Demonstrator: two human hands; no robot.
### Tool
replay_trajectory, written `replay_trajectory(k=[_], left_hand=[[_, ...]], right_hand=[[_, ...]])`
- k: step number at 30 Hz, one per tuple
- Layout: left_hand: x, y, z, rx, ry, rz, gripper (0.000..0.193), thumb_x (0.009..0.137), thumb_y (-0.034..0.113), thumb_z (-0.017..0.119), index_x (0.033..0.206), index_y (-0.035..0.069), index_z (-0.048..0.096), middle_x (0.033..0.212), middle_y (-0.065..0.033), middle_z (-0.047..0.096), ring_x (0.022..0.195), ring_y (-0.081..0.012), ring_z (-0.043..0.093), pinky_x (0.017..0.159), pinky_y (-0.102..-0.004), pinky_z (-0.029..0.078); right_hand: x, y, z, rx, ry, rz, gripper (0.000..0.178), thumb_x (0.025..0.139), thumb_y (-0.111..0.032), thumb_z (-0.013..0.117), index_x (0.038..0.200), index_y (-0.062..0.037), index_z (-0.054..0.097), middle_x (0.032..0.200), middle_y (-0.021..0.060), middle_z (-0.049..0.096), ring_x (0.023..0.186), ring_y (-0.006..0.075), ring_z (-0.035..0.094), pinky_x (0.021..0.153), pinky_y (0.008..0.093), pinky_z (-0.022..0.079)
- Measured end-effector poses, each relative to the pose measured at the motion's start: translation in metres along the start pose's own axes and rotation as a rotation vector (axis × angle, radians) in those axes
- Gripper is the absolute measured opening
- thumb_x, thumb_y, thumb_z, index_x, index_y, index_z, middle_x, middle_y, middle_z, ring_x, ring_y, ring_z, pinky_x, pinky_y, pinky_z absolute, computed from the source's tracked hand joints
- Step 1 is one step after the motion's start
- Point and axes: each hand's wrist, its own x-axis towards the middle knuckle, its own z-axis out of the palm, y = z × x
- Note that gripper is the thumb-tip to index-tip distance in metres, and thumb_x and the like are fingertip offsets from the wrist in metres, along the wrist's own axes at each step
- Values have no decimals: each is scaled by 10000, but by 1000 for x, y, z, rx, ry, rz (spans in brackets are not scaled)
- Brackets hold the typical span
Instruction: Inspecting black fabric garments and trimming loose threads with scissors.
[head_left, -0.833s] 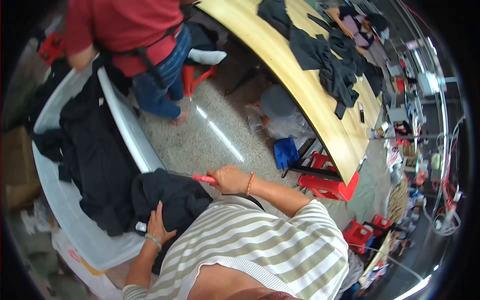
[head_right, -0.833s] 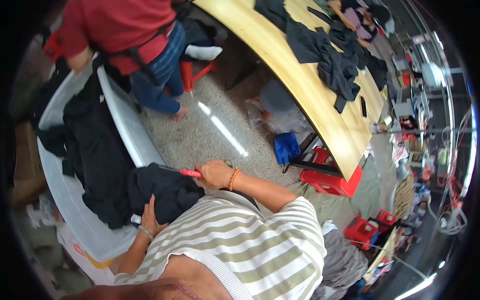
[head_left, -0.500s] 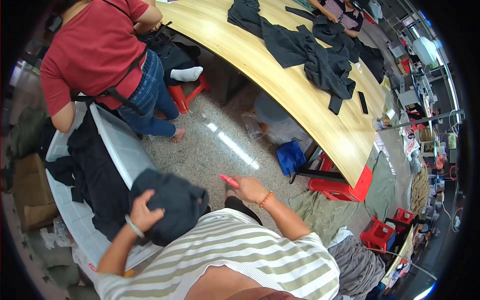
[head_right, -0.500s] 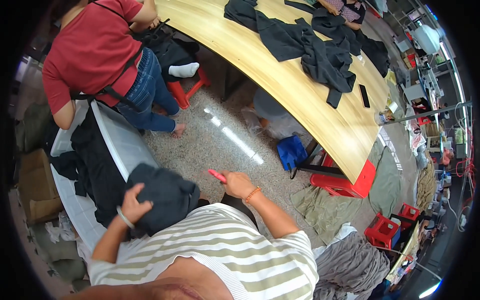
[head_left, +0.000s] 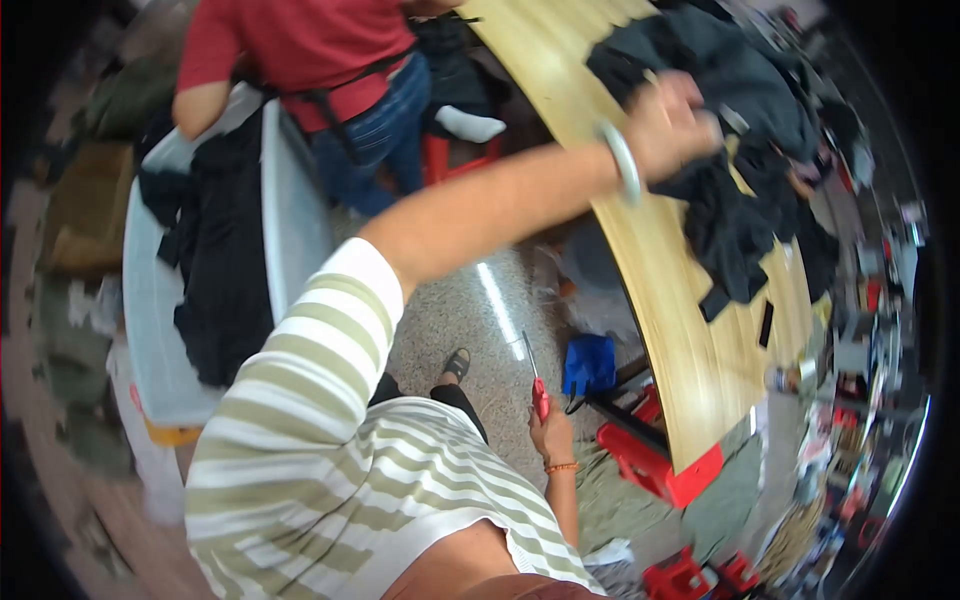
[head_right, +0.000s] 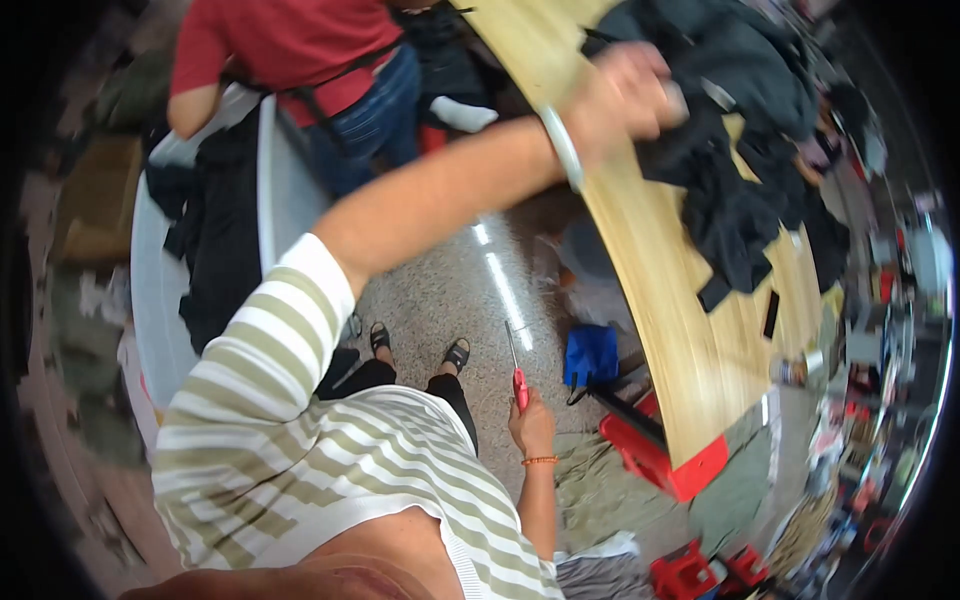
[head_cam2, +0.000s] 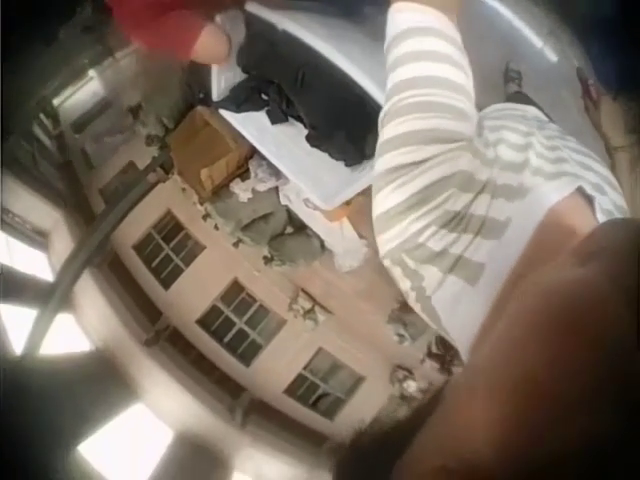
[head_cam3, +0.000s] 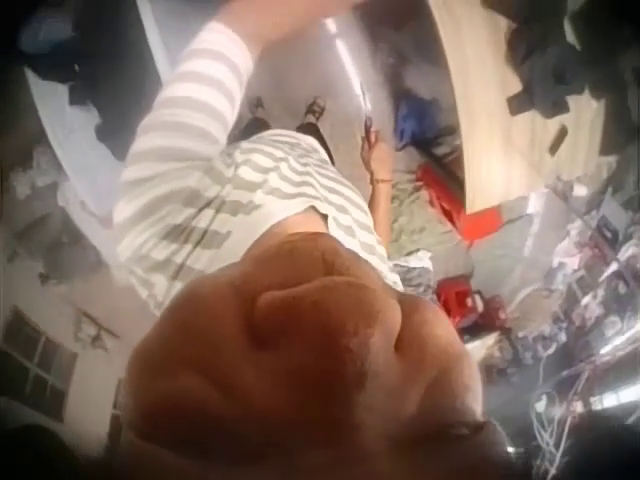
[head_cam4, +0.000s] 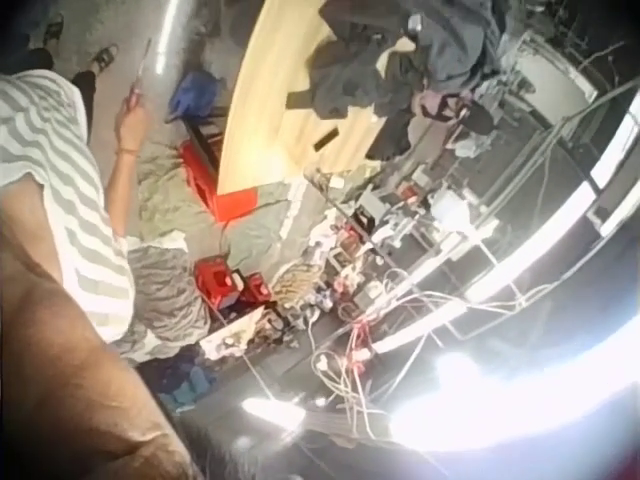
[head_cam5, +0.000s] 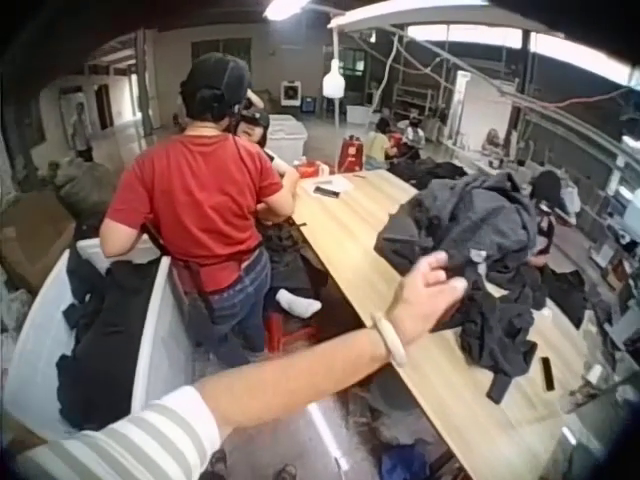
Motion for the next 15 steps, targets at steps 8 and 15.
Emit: replay_trajectory(k=[8, 15], left_hand=[[-272, -7, -233, 641, -77, -673, 426, 821, 317, 734, 1133, 35, 671, 1068, -123, 705, 978, -198, 667, 877, -341, 531], [-510, 159, -468, 613, 1072, -545, 248, 893, 169, 701, 1119, 69, 679, 933, -12, 687, 794, -78, 615, 677, -222, 500]], right_hand=[[29, -35, 9, -105, -113, -280, 248, 850, -116, 640, 1079, -47, 572, 860, 271, 647, 831, 472, 628, 713, 531, 496], [81, -112, 29, -245, -247, -577, 285, 839, -37, 621, 1124, -26, 607, 978, 231, 624, 929, 428, 590, 811, 500, 478]])
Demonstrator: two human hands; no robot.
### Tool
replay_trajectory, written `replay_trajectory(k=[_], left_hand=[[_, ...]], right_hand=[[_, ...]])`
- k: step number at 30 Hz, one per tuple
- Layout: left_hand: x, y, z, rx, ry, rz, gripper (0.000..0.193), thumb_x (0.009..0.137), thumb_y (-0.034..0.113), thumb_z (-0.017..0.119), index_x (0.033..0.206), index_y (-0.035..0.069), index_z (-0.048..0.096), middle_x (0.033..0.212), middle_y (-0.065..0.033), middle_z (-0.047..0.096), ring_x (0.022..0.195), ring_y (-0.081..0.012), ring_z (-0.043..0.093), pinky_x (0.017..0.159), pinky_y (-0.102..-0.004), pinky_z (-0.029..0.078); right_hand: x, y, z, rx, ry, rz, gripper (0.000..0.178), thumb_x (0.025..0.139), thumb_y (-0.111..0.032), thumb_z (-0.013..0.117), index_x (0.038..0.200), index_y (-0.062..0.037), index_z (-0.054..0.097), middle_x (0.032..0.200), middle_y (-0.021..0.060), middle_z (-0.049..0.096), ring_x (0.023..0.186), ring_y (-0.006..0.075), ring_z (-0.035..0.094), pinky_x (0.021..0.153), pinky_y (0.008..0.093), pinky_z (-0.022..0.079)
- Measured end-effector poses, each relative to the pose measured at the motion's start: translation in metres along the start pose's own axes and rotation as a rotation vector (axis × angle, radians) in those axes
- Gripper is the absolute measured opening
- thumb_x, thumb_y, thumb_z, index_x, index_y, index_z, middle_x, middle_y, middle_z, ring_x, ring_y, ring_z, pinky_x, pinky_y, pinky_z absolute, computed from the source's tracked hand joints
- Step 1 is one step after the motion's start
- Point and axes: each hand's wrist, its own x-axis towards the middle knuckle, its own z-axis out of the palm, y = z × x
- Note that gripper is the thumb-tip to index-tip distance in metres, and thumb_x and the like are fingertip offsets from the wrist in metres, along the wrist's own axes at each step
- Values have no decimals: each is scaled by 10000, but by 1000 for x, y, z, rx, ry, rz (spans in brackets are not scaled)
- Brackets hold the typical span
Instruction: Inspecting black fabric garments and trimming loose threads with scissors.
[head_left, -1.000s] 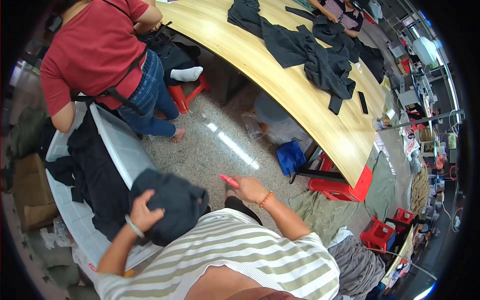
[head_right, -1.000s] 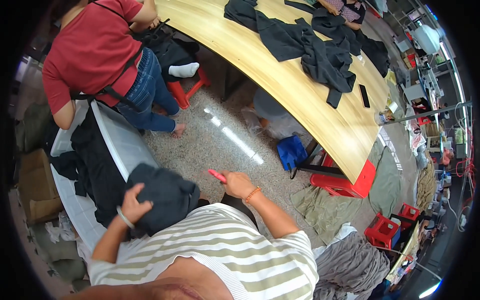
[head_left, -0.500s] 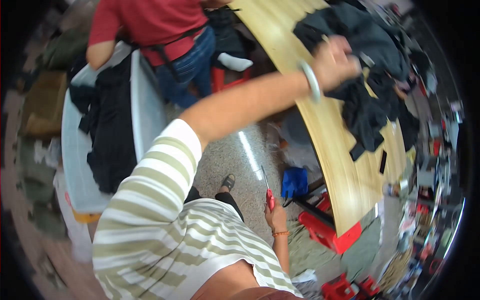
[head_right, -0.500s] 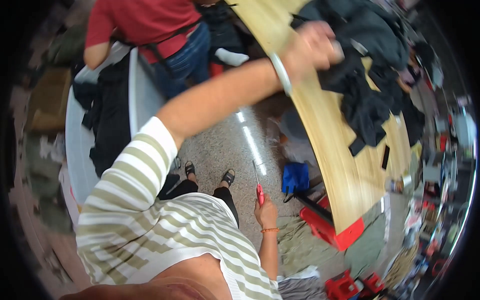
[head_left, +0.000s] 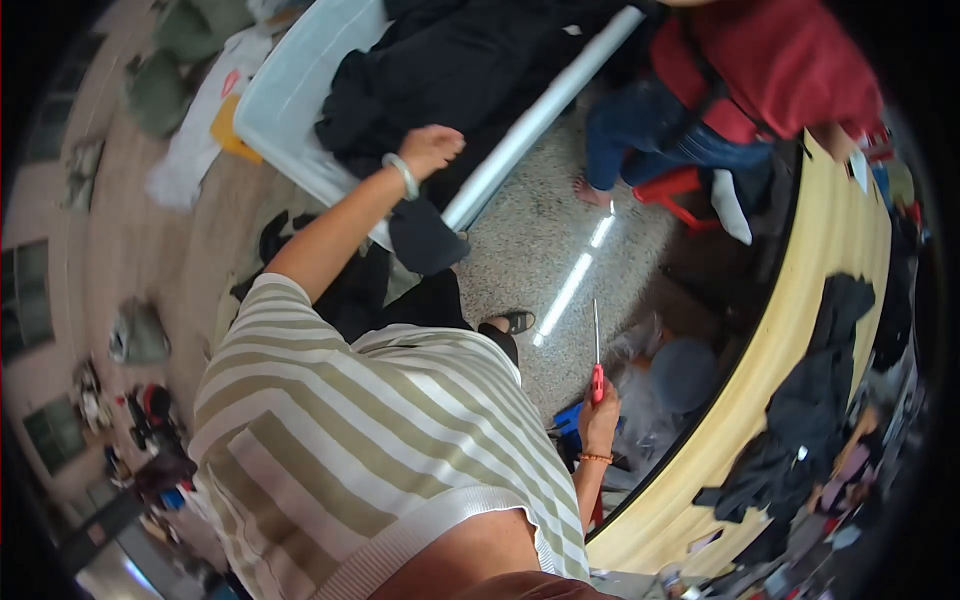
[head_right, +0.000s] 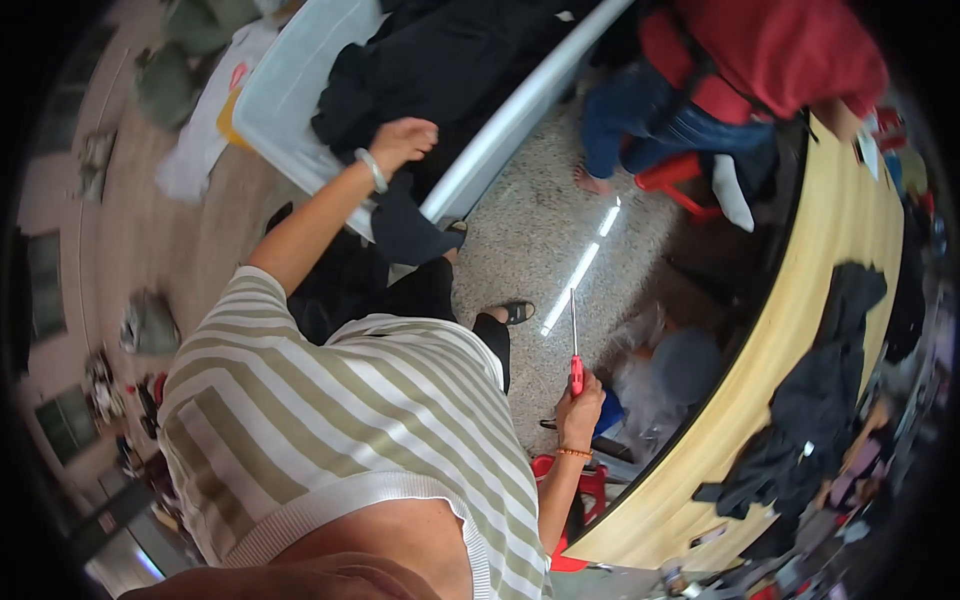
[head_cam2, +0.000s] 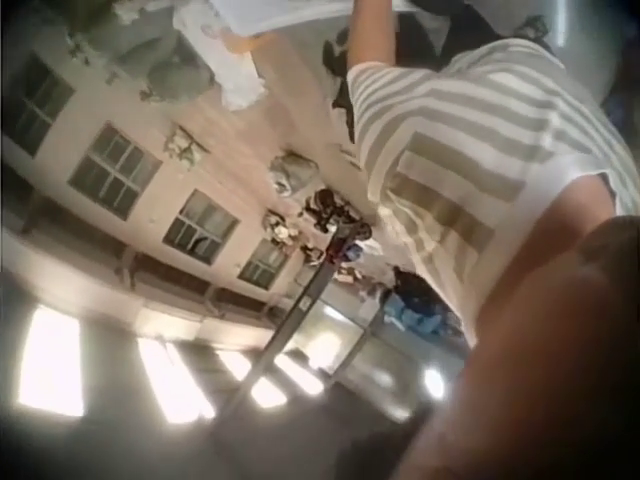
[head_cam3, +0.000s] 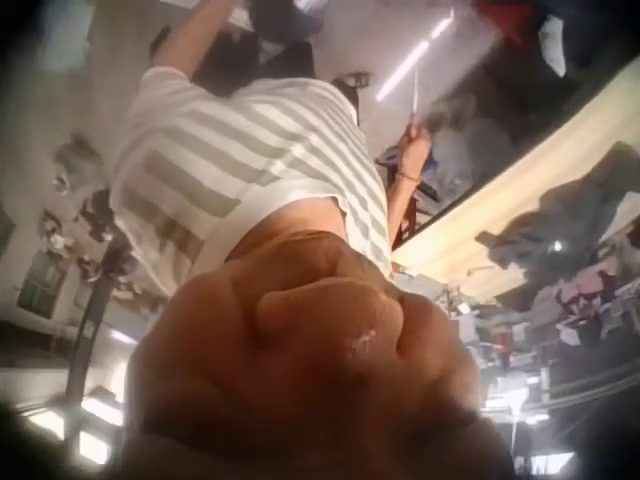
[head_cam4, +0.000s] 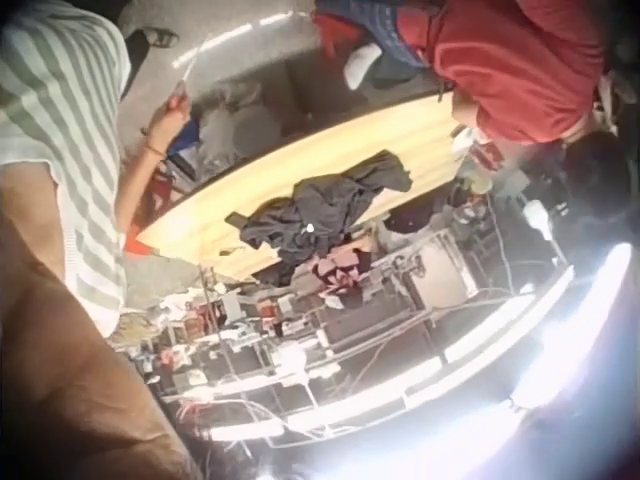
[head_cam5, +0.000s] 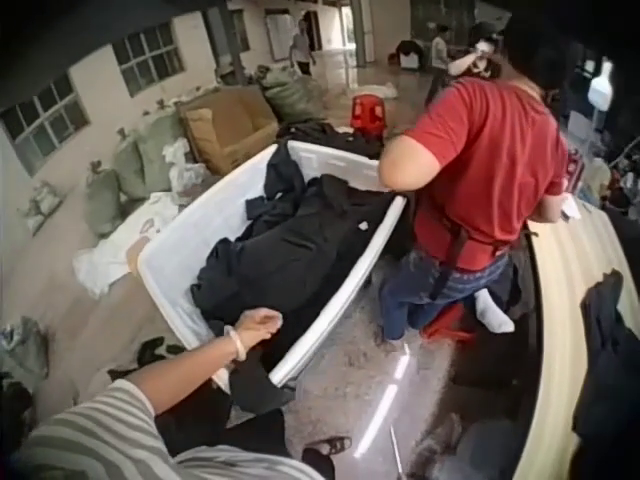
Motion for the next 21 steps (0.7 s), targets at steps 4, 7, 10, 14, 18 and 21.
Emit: replay_trajectory(k=[4, 7, 10, 14, 18, 21], left_hand=[[34, -45, -116, 524, 297, -167, 472, 824, 286, 766, 1219, 78, 614, 1155, -111, 615, 1058, -235, 595, 910, -340, 483], [57, -68, -153, 913, 303, -369, 797, 768, 376, 796, 1428, 163, 403, 1485, -180, 352, 1357, -326, 377, 1095, -443, 370], [92, -85, -174, 1025, 288, -474, 1008, 743, 399, 813, 1528, 209, 210, 1582, -172, 156, 1454, -362, 185, 1141, -501, 283], [128, -117, -199, 1112, 232, -559, 1084, 748, 416, 808, 1552, 226, 107, 1592, -165, 119, 1471, -381, 131, 1134, -572, 250], [129, -120, -197, 1317, 75, -341, 1019, 745, 288, 788, 1542, 198, 161, 1591, -204, 134, 1471, -412, 119, 1116, -651, 196], [95, -106, -175, 1497, -783, 37, 882, 739, 146, 689, 1517, 200, 277, 1594, -147, 185, 1488, -383, 98, 1139, -659, 114]], right_hand=[[56, -63, 8, -60, -39, -86, 321, 834, -25, 612, 1155, -12, 598, 1018, 237, 617, 984, 423, 594, 841, 478, 487], [85, -120, 24, -118, -82, -112, 296, 855, -46, 603, 1149, -14, 605, 980, 240, 642, 937, 421, 621, 824, 474, 503], [104, -177, 41, -212, -156, -57, 185, 891, -111, 619, 1043, -9, 642, 868, 234, 668, 803, 427, 644, 720, 485, 510], [118, -235, 52, -291, -176, 2, 293, 921, -234, 657, 767, 15, 640, 694, 215, 656, 640, 400, 644, 558, 463, 470], [122, -273, 56, 11, -215, 140, 273, 921, -214, 666, 780, 19, 651, 680, 162, 674, 587, 253, 665, 544, 374, 480], [127, -295, 68, 102, -201, 66, 253, 921, -193, 663, 786, 21, 663, 699, 153, 691, 588, 239, 666, 561, 359, 492]])
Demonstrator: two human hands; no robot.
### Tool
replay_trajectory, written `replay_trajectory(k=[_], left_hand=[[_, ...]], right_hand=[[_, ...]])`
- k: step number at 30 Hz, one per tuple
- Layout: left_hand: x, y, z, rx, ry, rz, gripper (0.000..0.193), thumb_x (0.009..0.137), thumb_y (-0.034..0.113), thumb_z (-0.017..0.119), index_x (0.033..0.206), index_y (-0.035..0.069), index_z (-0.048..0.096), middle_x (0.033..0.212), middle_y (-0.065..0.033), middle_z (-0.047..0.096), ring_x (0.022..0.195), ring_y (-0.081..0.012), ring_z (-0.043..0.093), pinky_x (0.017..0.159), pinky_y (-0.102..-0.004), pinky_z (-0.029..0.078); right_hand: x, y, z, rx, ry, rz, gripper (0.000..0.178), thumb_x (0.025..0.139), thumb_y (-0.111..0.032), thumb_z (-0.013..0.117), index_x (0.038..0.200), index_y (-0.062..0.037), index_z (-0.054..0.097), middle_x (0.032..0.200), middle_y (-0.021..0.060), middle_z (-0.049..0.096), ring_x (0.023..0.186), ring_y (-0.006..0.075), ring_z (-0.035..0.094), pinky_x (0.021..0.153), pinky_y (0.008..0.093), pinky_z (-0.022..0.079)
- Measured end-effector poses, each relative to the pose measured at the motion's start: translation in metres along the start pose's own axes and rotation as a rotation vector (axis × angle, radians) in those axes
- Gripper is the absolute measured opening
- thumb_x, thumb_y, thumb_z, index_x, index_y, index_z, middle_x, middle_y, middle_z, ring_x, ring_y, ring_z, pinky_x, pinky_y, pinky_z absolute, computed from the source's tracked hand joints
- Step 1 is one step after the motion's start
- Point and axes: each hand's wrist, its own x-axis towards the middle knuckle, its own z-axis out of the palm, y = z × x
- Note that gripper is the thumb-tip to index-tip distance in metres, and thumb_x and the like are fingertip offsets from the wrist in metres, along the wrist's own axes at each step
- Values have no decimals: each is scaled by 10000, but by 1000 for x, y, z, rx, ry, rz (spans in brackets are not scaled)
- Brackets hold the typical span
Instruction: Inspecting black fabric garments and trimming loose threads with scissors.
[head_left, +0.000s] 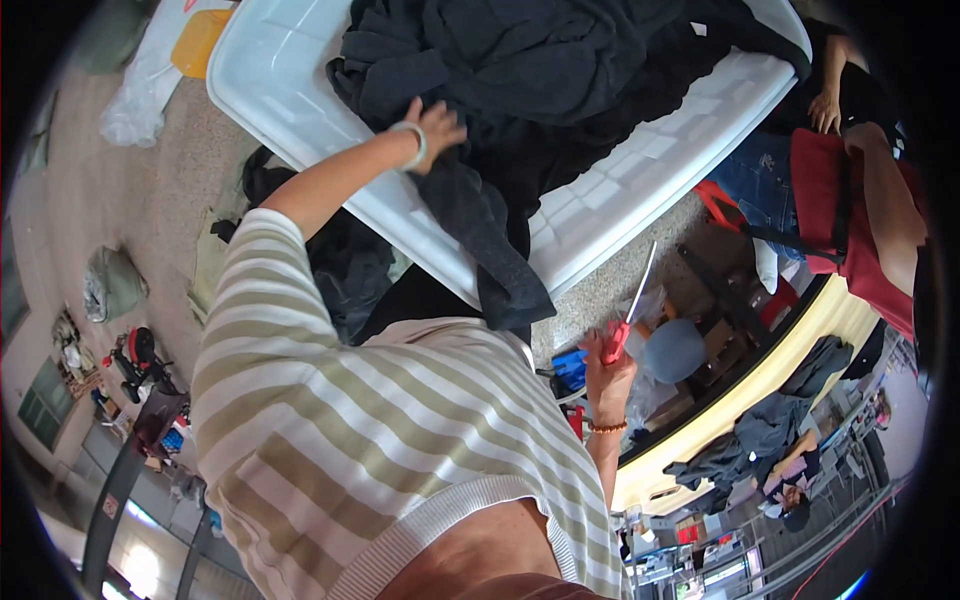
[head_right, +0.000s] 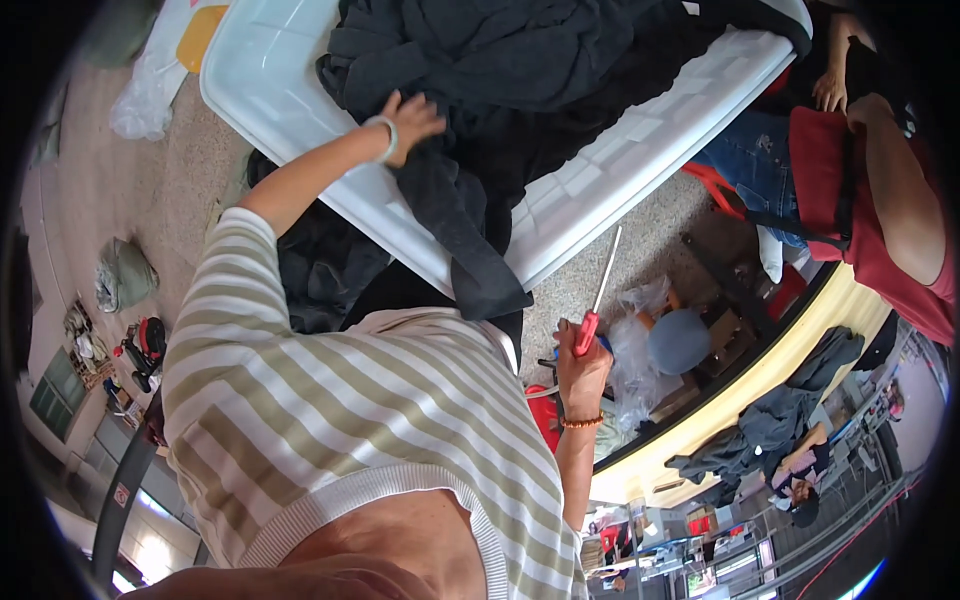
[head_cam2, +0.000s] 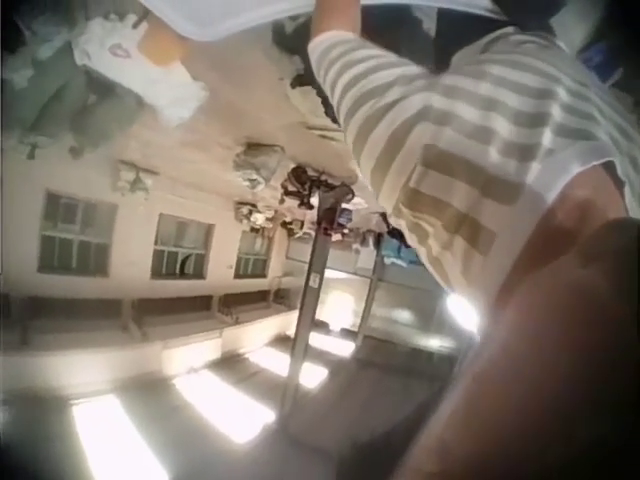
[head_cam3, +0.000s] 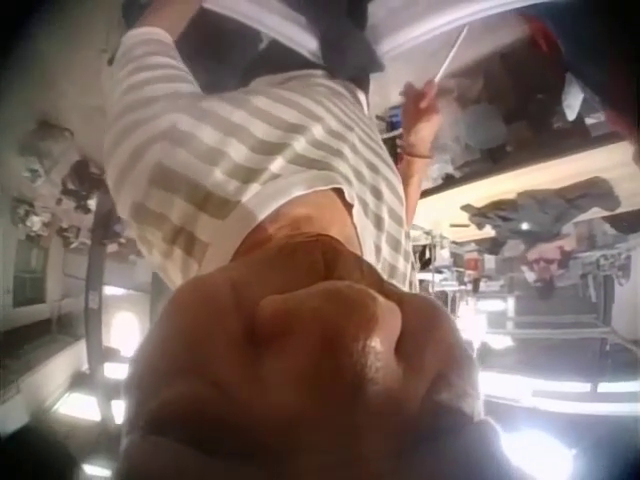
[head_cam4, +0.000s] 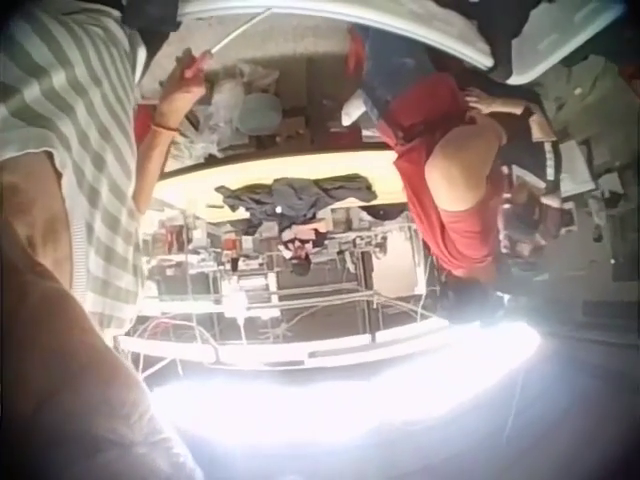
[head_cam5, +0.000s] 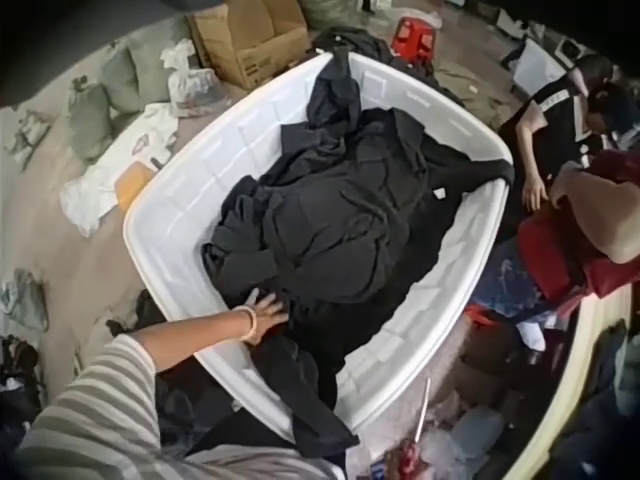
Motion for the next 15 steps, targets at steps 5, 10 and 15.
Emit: replay_trajectory(k=[5, 10, 15], left_hand=[[-13, 14, 11, -326, -296, 171, 626, 823, 157, 614, 1419, 110, 431, 1457, -162, 432, 1416, -318, 304, 1139, -555, 242], [-4, -5, 35, -684, 85, 56, 341, 880, 189, 607, 1169, 11, 575, 1124, -219, 646, 1124, -393, 587, 969, -435, 447], [-49, 67, -1, -1036, 418, 312, 253, 920, 238, 611, 916, 7, 508, 740, -119, 512, 710, -163, 507, 642, -354, 435]], right_hand=[[14, -19, 14, -67, -104, -29, 209, 918, -190, 662, 891, 17, 678, 737, 172, 692, 652, 299, 691, 586, 360, 504], [21, -24, 18, -69, -70, -144, 221, 935, -195, 638, 998, 7, 706, 827, 129, 737, 606, 140, 635, 595, 307, 506], [21, -33, 8, -89, -138, -181, 468, 816, -186, 780, 1215, -6, 614, 946, 142, 725, 618, 164, 575, 623, 304, 487]])
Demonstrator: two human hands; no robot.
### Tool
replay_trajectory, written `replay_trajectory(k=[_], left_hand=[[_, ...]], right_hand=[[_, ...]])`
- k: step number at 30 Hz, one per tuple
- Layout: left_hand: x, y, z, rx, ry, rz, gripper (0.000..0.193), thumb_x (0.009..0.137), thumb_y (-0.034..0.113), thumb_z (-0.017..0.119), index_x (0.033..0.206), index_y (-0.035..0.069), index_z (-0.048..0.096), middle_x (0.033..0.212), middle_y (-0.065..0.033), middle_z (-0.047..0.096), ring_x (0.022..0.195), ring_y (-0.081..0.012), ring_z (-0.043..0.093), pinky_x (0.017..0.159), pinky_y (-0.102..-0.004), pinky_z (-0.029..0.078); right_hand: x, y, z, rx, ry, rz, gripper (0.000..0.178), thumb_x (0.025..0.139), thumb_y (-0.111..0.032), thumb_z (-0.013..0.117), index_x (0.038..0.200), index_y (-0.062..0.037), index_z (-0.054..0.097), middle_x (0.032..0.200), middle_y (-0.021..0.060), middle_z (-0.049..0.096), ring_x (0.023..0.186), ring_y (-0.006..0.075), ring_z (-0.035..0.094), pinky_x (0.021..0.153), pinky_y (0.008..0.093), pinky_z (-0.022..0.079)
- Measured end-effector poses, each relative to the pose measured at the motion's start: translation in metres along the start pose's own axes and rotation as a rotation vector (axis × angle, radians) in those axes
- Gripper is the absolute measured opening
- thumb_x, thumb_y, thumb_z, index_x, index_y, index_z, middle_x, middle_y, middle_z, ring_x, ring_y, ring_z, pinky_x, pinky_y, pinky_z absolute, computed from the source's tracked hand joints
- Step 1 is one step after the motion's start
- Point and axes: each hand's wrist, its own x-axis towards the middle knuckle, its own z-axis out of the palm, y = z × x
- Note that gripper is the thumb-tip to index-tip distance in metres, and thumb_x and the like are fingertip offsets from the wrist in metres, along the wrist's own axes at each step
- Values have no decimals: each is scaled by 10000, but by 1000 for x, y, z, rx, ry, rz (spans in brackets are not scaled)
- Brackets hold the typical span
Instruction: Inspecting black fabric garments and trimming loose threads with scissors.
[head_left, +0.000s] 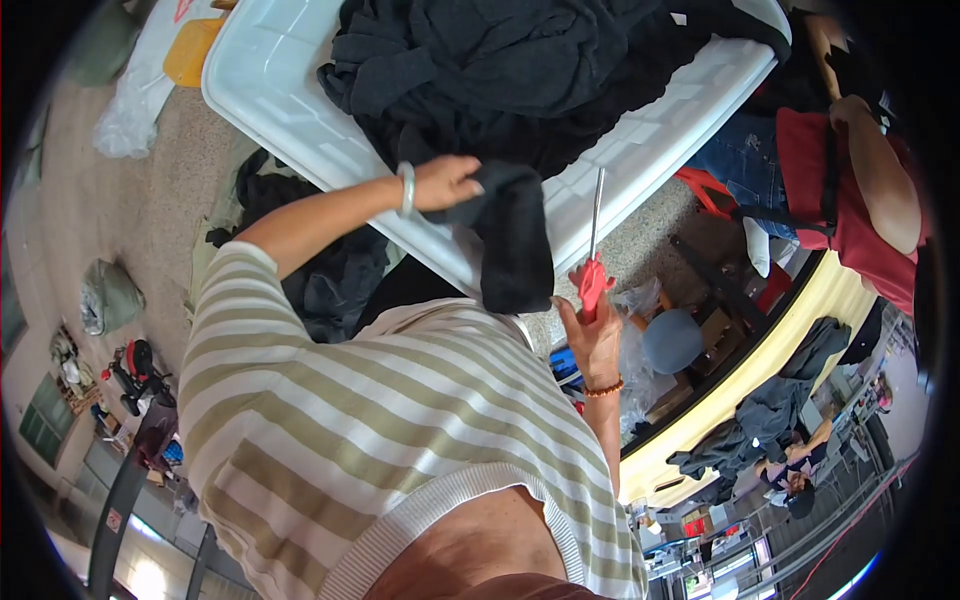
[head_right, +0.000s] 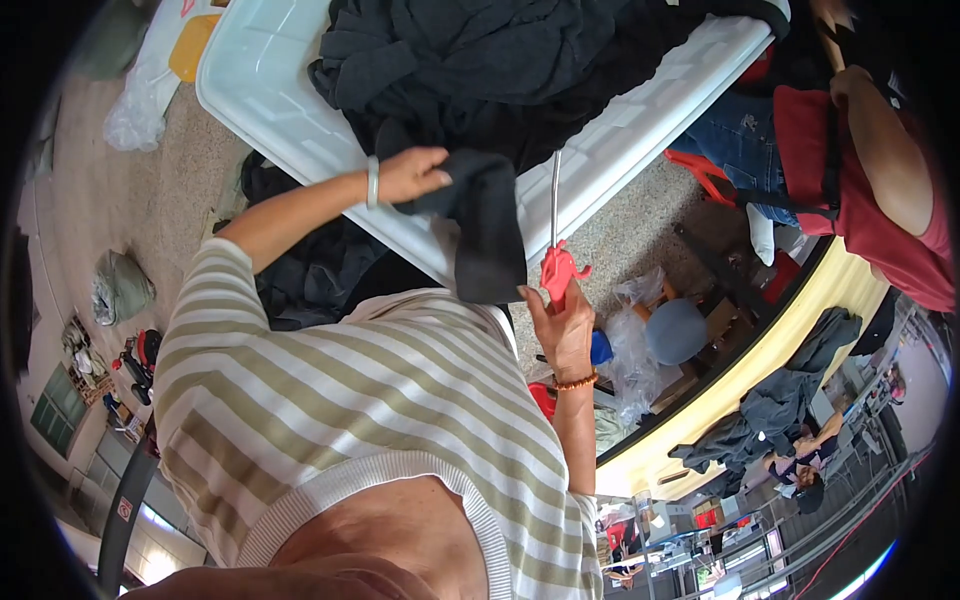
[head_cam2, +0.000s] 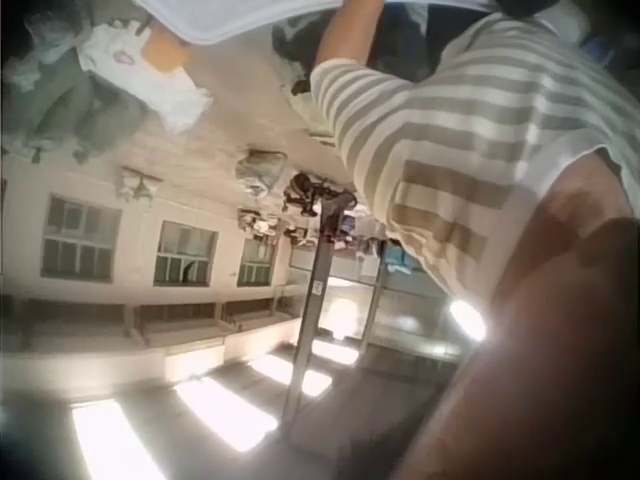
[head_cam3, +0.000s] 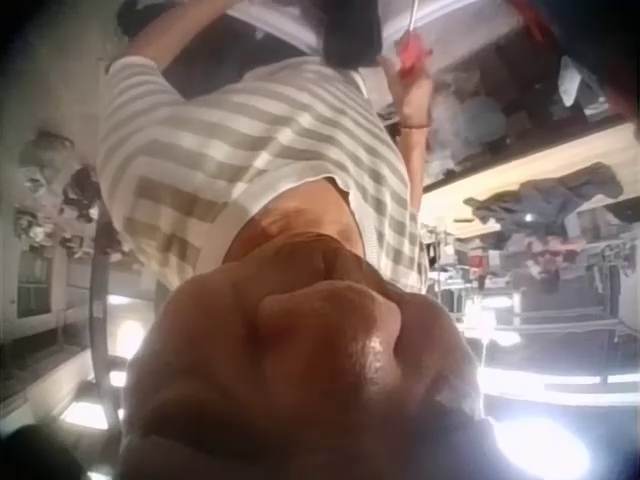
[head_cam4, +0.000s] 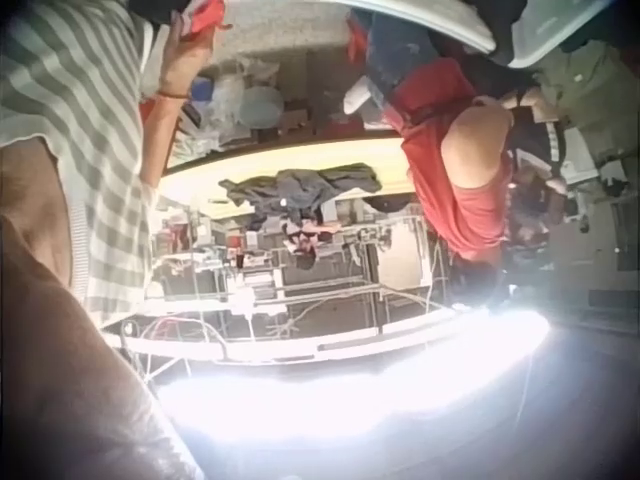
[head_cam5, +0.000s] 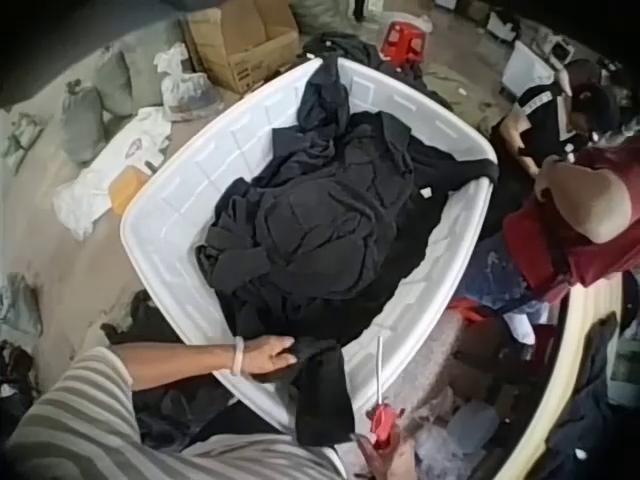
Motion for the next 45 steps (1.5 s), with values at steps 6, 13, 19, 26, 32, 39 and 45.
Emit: replay_trajectory(k=[6, 13, 19, 26, 32, 39, 45], left_hand=[[-46, 189, 78, -469, -225, 328, 270, 940, 208, 617, 841, 11, 461, 635, -63, 467, 605, -96, 445, 546, -314, 392], [-55, 254, 140, -551, -210, 606, 253, 902, 172, 668, 981, -32, 540, 722, -187, 588, 659, -345, 626, 567, -388, 446], [-50, 176, 112, 298, 107, 576, 668, 648, 475, 839, 1146, 89, 616, 1103, -89, 630, 1064, -295, 580, 909, -410, 392], [-36, 111, 83, 834, -71, 170, 474, 755, 241, 751, 1197, 130, 623, 1051, -142, 655, 1108, -322, 565, 1094, -515, 310], [-22, 159, -4, 466, 594, 374, 267, 835, 65, 588, 1088, 81, 672, 1006, -119, 700, 860, -218, 689, 771, -306, 518], [-63, 229, -147, -15, 1116, 470, 261, 895, 29, 565, 1127, -66, 638, 1014, -117, 681, 902, -163, 638, 829, -262, 505], [-94, 261, -165, -129, 1281, 517, 278, 898, 24, 529, 1148, -62, 614, 1011, -145, 674, 859, -181, 654, 761, -301, 556]], right_hand=[[-8, -2, -4, 457, -123, -282, 555, 870, -236, 708, 1307, 27, 489, 1085, 128, 641, 895, 191, 635, 808, 317, 512], [-62, 70, -53, 746, 13, -216, 278, 802, -31, 727, 1069, -9, 652, 1056, 31, 662, 936, 97, 601, 816, 266, 487], [-117, 153, -65, 862, 258, -407, 392, 856, -161, 745, 1188, -37, 578, 1181, 60, 648, 1022, 153, 624, 908, 307, 481], [-133, 119, -141, 806, 501, -173, 154, 873, -96, 674, 992, -5, 638, 823, -38, 603, 691, 18, 483, 585, 189, 377], [-102, 91, -185, 651, 478, -263, 221, 865, -102, 718, 1019, 47, 663, 850, -22, 634, 724, 28, 522, 623, 186, 439], [-86, 91, -213, 576, 477, -238, 355, 830, -208, 797, 1043, 53, 686, 926, 37, 704, 797, 71, 630, 734, 201, 521], [-76, 96, -209, 590, 432, -325, 358, 839, -305, 786, 960, 23, 710, 712, -24, 634, 566, 22, 522, 495, 183, 400]])
